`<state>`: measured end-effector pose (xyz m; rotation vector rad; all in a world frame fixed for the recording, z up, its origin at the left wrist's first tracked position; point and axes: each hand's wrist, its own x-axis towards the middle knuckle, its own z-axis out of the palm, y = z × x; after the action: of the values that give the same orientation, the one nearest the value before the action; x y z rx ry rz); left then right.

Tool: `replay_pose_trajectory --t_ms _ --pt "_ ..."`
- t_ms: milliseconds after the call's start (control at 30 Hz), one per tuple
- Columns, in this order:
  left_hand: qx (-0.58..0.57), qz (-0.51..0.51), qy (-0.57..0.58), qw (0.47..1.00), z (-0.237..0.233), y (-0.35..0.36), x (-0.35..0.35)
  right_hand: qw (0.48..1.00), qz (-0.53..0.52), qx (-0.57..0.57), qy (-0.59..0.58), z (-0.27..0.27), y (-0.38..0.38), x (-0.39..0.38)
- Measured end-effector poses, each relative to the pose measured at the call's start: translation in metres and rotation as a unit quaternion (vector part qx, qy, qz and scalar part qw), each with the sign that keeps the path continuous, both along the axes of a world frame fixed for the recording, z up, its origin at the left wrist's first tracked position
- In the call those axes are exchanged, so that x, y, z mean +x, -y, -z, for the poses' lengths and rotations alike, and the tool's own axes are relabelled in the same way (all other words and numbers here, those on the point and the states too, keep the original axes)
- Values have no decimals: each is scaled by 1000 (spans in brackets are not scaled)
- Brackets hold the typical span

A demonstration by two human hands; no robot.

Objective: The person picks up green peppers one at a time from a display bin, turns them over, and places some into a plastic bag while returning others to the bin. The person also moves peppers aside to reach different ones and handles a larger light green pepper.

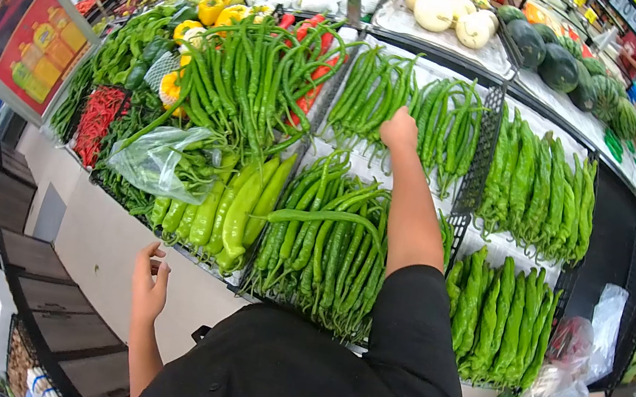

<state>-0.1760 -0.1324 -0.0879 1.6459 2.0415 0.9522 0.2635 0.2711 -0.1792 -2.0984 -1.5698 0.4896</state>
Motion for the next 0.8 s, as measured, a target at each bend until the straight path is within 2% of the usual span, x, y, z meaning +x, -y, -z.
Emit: replay_pose_trajectory --t_ms 100,133,167,233,367,467,567,733,800 --pt "5 0 9 1000 0 2 -2 997 -33 63 4 -31 8 -14" --pt "4 1 10 1000 0 3 -3 989 -59 135 -15 -33 4 -20" --pt "8 3 11 1000 0 2 -3 984 -98 139 -54 -38 1 -26" --pt "14 11 12 1000 1 0 -4 966 -171 145 -131 -81 14 -57" --pt "18 15 15 1000 1 -3 2 944 -288 99 -126 -117 32 -122" --pt "19 20 18 999 4 0 6 956 -283 74 -26 -115 34 -166" --pt "17 14 23 1000 3 7 8 967 -254 22 2 -109 36 -195" --pt "22 0 35 999 10 24 1 974 -218 49 -28 -95 27 -210" --pt "25 0 39 999 10 28 -1 965 -206 72 -143 -88 11 -207"
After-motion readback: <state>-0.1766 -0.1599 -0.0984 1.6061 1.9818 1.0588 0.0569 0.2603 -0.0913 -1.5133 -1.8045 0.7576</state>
